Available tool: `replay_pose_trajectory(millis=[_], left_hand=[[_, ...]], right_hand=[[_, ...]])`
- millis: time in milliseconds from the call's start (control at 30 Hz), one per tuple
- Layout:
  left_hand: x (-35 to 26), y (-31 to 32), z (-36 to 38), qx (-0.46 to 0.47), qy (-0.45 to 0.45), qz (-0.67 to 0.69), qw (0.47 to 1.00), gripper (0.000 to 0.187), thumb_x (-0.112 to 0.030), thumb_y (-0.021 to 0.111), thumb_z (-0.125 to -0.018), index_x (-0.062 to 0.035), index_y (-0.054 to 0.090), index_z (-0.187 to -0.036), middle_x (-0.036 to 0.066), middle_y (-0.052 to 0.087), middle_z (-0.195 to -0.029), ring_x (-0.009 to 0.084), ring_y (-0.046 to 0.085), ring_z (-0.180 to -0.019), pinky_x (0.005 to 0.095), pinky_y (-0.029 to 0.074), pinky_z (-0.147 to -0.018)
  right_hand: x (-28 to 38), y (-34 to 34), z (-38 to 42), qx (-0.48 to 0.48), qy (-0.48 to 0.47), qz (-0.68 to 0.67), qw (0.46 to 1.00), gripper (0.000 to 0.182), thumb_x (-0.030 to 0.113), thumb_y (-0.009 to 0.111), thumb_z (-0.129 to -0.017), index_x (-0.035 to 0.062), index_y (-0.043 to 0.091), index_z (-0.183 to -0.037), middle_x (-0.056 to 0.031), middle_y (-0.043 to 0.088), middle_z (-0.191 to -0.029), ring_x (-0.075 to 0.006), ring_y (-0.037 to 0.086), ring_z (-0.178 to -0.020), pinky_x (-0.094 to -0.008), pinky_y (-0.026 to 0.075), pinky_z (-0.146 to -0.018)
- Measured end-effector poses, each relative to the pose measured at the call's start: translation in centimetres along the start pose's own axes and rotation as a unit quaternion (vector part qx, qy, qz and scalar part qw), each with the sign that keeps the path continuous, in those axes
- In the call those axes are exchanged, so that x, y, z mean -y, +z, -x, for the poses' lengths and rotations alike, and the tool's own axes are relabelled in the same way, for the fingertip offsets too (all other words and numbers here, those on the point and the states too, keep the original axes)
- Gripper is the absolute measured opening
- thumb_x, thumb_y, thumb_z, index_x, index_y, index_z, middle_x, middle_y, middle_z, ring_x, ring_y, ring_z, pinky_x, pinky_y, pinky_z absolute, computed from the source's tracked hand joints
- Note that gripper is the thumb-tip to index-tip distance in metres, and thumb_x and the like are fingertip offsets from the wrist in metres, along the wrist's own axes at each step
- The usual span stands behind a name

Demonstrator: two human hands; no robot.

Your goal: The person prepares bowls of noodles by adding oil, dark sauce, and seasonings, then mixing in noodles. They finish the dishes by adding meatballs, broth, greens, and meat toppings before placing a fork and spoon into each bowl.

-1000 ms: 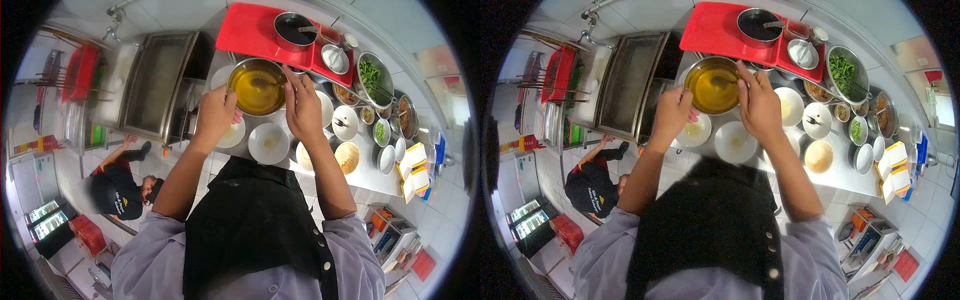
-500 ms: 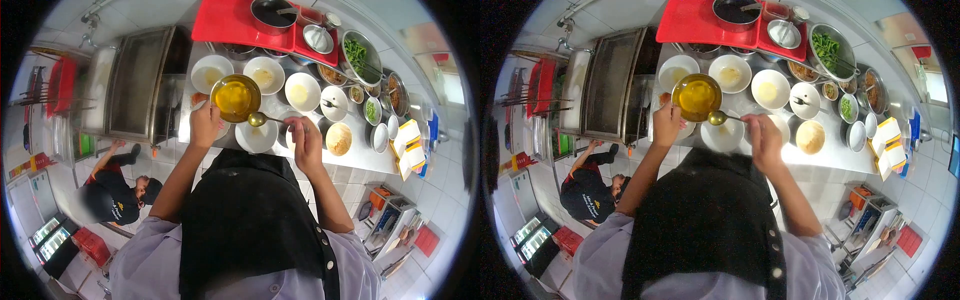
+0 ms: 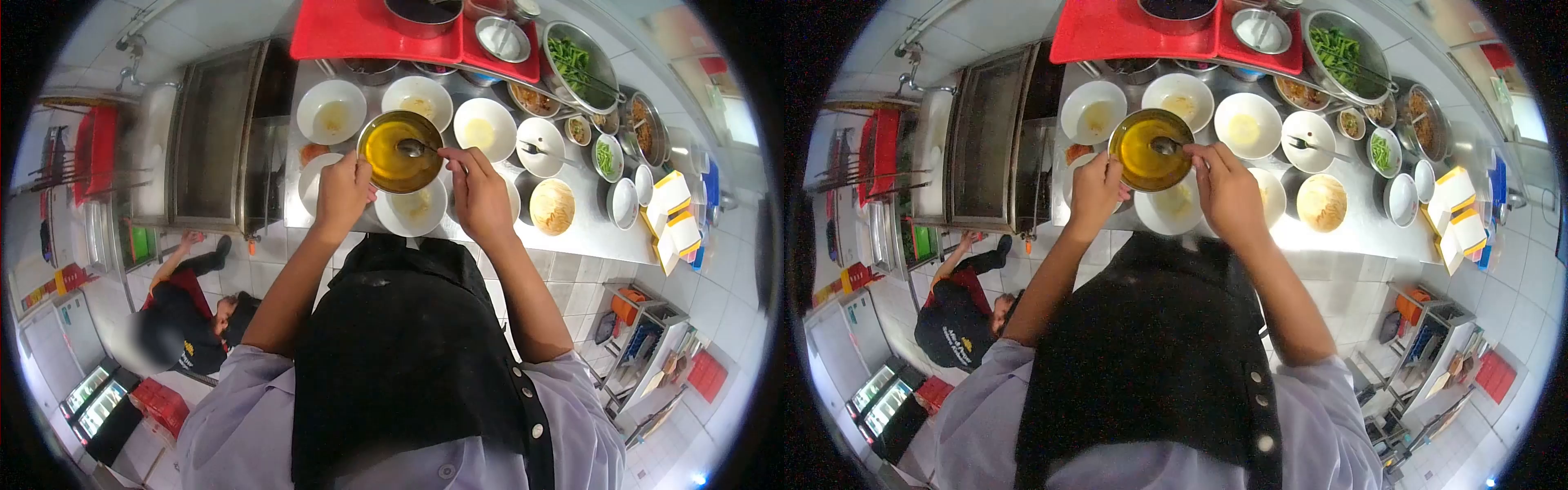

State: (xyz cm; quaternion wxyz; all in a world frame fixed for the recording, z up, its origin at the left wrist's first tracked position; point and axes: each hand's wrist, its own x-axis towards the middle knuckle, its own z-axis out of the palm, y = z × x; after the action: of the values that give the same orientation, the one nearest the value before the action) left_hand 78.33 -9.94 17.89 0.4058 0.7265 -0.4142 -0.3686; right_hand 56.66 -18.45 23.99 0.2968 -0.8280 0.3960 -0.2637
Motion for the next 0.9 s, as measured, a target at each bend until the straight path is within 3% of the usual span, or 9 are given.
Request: replay_pose_trajectory(millis=[100,167,233,300,467,567,667,767,900], left_hand=[[-1.6,1.7,-0.1,0.025,0.019,-0.013,0.999,0.026,-0.015,0.051,-0.103,0.0066,0.062,-0.094,0.013,0.066,-0.063,0.0176,0.068,-0.053,0.0299,0.055,-0.048],[-1.9,2.9,-0.4,0.038,0.023,-0.006,0.999,0.027,-0.016,0.051,-0.103,0.0066,0.061,-0.093,0.014,0.065,-0.062,0.0177,0.068,-0.053,0.0305,0.055,-0.048],[-2.1,4.0,-0.6,0.058,0.034,-0.004,0.998,0.027,-0.015,0.050,-0.103,0.0067,0.062,-0.094,0.014,0.066,-0.063,0.0179,0.068,-0.053,0.0306,0.056,-0.049],[-2.5,4.9,-0.9,0.071,0.040,-0.009,0.997,0.026,-0.014,0.049,-0.103,0.0070,0.062,-0.094,0.014,0.067,-0.064,0.0182,0.069,-0.054,0.0309,0.056,-0.049],[-2.3,6.8,-1.9,0.095,0.043,-0.012,0.994,0.025,-0.013,0.049,-0.102,0.0063,0.062,-0.096,0.014,0.067,-0.064,0.0184,0.070,-0.054,0.0310,0.056,-0.049],[-1.9,7.6,-2.6,0.103,0.032,-0.002,0.994,0.024,-0.013,0.049,-0.102,0.0057,0.062,-0.096,0.014,0.067,-0.065,0.0183,0.070,-0.054,0.0310,0.057,-0.050],[-2.3,8.0,-3.1,0.110,0.035,-0.001,0.993,0.025,-0.014,0.049,-0.103,0.0060,0.061,-0.093,0.014,0.067,-0.065,0.0182,0.070,-0.055,0.0310,0.057,-0.049],[-3.0,7.9,-3.4,0.115,0.034,-0.002,0.993,0.026,-0.014,0.049,-0.103,0.0061,0.061,-0.092,0.014,0.067,-0.065,0.0182,0.070,-0.055,0.0310,0.057,-0.049],[-4.2,6.8,-4.0,0.128,0.005,0.006,0.992,0.025,-0.013,0.049,-0.102,0.0061,0.058,-0.088,0.015,0.067,-0.064,0.0191,0.069,-0.054,0.0307,0.056,-0.048]], right_hand=[[-1.6,0.0,0.3,-0.001,0.059,-0.008,0.998,0.016,0.012,0.057,-0.101,0.0054,0.069,-0.109,-0.0163,0.069,-0.095,-0.0347,0.068,-0.076,-0.0423,0.054,-0.069],[-2.5,-0.7,1.1,-0.012,0.173,-0.079,0.982,0.024,0.015,0.051,-0.105,0.0003,0.069,-0.109,-0.0147,0.069,-0.086,-0.0234,0.069,-0.079,-0.0343,0.053,-0.072],[-3.7,-1.6,2.2,-0.048,0.203,-0.111,0.972,0.030,0.018,0.048,-0.108,-0.0028,0.069,-0.106,-0.0078,0.068,-0.081,-0.0127,0.062,-0.072,-0.0278,0.049,-0.069],[-4.2,-3.3,3.5,-0.085,0.254,-0.143,0.953,0.026,0.017,0.051,-0.105,-0.0004,0.070,-0.103,-0.0106,0.071,-0.080,-0.0174,0.067,-0.072,-0.0303,0.051,-0.069],[-4.8,-7.8,7.8,-0.139,0.265,-0.190,0.935,0.026,0.014,0.048,-0.108,-0.0039,0.067,-0.107,-0.0095,0.070,-0.089,-0.0140,0.066,-0.081,-0.0288,0.051,-0.072],[-5.1,-8.6,9.9,-0.148,0.186,-0.059,0.970,0.019,0.008,0.051,-0.105,-0.0002,0.066,-0.112,-0.0114,0.069,-0.092,-0.0203,0.068,-0.080,-0.0332,0.052,-0.070],[-5.1,-8.7,11.4,-0.090,0.161,0.092,0.978,0.024,-0.001,0.056,-0.098,0.0099,0.067,-0.116,-0.0166,0.069,-0.104,-0.0350,0.069,-0.082,-0.0393,0.055,-0.070],[-4.4,-9.0,11.1,-0.142,0.102,0.085,0.981,0.025,-0.003,0.058,-0.096,0.0068,0.067,-0.117,-0.0164,0.069,-0.105,-0.0332,0.070,-0.084,-0.0375,0.056,-0.071],[-2.6,-9.3,7.2,-0.168,0.109,0.027,0.979,0.024,-0.004,0.058,-0.097,0.0033,0.066,-0.118,-0.0160,0.070,-0.101,-0.0281,0.072,-0.087,-0.0355,0.056,-0.072]])
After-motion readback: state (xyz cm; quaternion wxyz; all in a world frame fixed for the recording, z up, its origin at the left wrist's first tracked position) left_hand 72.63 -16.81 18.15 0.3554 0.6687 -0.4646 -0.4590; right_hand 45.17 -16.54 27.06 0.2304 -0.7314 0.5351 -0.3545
